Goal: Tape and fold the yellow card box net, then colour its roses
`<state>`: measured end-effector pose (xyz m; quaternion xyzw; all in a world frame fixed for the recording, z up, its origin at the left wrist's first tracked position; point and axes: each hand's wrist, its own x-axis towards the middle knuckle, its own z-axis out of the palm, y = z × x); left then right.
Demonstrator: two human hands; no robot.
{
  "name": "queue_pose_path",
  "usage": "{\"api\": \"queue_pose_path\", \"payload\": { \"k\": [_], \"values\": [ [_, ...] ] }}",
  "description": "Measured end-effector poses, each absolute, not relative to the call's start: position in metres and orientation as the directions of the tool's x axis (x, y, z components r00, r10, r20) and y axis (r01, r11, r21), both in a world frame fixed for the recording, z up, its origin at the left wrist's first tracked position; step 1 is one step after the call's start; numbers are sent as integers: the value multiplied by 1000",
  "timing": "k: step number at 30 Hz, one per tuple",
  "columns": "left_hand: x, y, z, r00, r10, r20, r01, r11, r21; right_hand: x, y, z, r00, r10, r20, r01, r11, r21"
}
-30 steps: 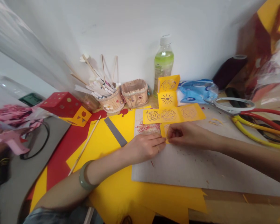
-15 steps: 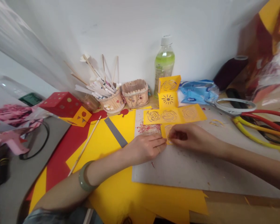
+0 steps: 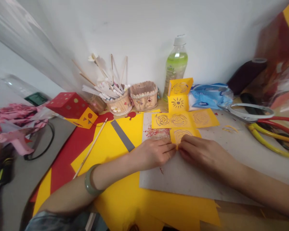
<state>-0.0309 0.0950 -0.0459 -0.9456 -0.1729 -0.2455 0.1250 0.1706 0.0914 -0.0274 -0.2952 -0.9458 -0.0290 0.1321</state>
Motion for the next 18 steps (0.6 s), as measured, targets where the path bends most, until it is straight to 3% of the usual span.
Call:
{"api": "queue_pose_path", "payload": {
  "k": [13,18],
  "values": [
    [-31,94,-47,806,266,529,385,-914,-127,204,95,-21,-407,862,301,778,500,-381],
    [-30,95,-47,786,261,560,386,-915,-115,276,95,-18,-99,912,398,863,278,-422]
  ]
}}
